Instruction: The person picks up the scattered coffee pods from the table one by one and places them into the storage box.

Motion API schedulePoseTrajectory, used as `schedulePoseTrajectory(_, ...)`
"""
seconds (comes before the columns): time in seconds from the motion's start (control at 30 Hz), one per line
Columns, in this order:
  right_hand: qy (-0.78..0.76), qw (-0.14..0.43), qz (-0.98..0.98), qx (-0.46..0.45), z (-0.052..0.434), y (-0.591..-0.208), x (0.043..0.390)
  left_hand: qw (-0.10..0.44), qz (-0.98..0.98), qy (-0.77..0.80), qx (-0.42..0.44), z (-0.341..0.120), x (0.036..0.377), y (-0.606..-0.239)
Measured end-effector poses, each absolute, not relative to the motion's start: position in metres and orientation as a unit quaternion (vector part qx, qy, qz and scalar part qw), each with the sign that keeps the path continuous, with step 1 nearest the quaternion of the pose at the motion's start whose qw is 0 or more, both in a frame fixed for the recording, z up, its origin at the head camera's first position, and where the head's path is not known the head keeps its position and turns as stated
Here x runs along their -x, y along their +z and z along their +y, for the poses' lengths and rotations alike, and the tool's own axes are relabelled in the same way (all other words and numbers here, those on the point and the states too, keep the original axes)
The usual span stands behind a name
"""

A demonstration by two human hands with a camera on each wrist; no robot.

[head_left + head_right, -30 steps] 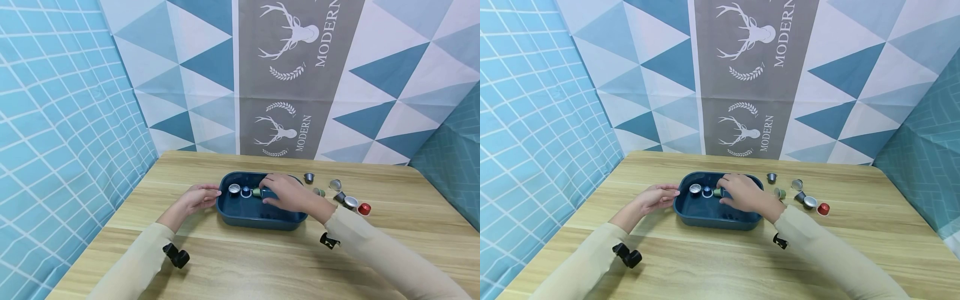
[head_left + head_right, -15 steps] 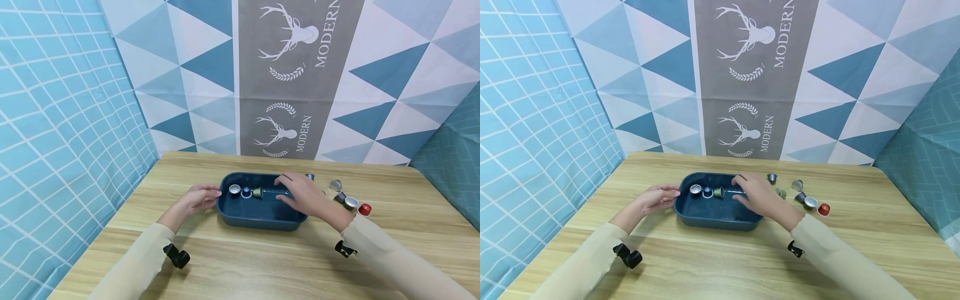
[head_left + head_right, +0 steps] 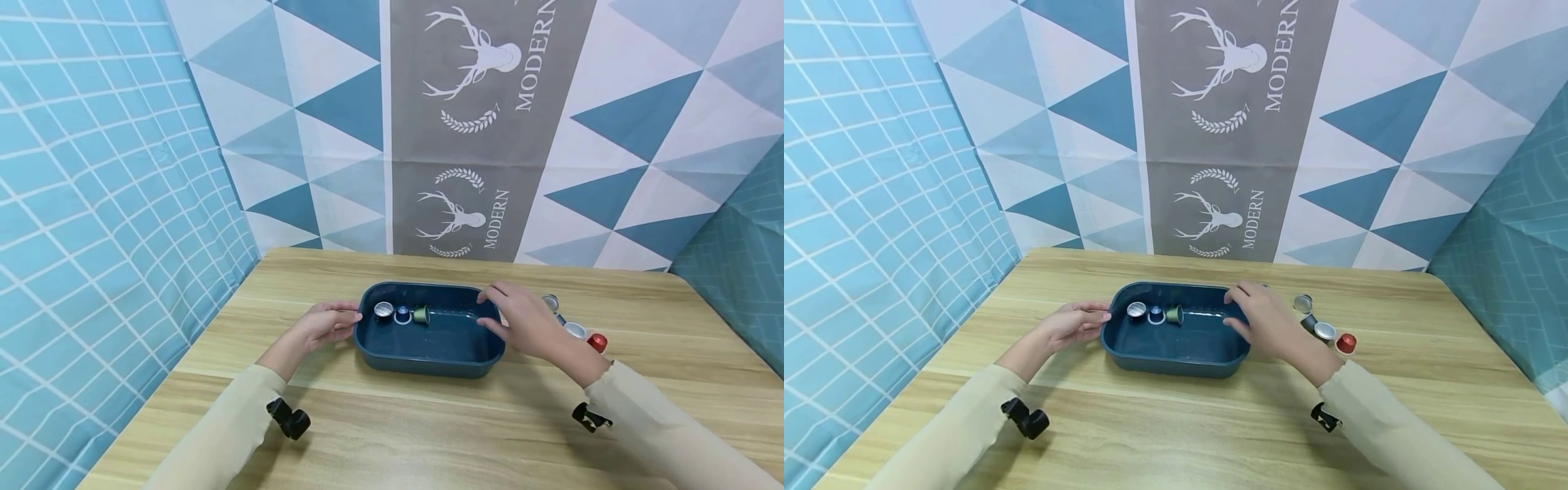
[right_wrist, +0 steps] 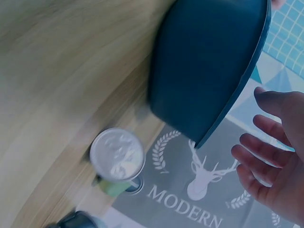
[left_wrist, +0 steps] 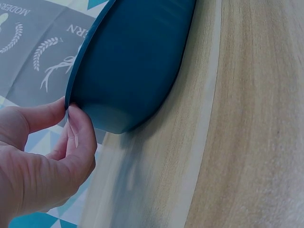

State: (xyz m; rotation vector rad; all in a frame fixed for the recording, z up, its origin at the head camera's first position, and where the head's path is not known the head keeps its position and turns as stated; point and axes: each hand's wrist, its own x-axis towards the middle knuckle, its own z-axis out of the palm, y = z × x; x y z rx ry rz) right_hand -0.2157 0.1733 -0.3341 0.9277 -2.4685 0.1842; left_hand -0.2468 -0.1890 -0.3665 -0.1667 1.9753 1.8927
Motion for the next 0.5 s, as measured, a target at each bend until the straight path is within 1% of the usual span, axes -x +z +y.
schedulePoseTrajectory(0.27, 0.078, 0.251, -0.907, -0.328, 0.191, -0.338, 0.215, 0.197, 0.704, 0.68, 0.058, -0.19, 0.247, -0.365)
schedulePoseTrajectory(0.5, 0.078, 0.279, -0.901, -0.324, 0.204, -0.342, 0.217, 0.2, 0.706, 0.677, 0.056, -0.19, 0.246, -0.366)
